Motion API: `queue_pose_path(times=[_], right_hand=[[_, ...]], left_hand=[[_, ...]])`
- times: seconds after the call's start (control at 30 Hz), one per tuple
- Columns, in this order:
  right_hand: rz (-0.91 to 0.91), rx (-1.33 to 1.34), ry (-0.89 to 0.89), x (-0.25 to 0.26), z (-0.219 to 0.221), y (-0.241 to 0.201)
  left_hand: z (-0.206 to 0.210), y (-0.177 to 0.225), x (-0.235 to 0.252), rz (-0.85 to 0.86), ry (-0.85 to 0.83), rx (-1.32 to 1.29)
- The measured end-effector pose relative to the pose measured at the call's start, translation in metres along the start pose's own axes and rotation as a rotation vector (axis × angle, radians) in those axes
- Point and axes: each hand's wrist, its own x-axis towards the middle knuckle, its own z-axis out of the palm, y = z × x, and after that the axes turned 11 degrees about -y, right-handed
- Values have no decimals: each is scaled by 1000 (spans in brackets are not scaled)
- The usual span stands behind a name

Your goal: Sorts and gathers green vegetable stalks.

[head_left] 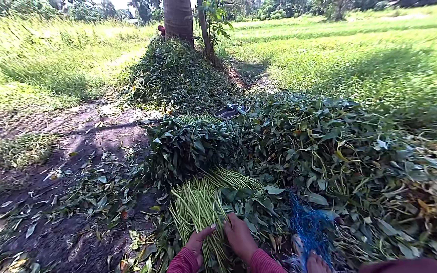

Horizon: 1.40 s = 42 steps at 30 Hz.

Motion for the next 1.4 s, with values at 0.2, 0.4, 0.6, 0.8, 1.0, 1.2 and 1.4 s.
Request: queue_pose_path(times=[0.2,0.4,0.6,0.8,1.0,1.2,1.4], right_hand=[[-91,91,-89,-4,-4,-2],[-150,-22,-148,-8,-15,-5],[-150,424,-91,-7,-30,-3],[-284,227,-162,-14,-24,-11],[-340,186,-240,-23,-43,-23],[-429,556,17,-57,-124,-47],[-454,305,452,-45,-136,-33]], left_hand=[[2,-2,1,65,44,29],[12,4,-9,157,89,90],[13,9,-17,244,6,-37],[19,10,-22,286,-29,-111],[11,17,-27,332,-87,-81],[-13,37,-33,448,-161,94],[-11,42,-47,569,-283,225]])
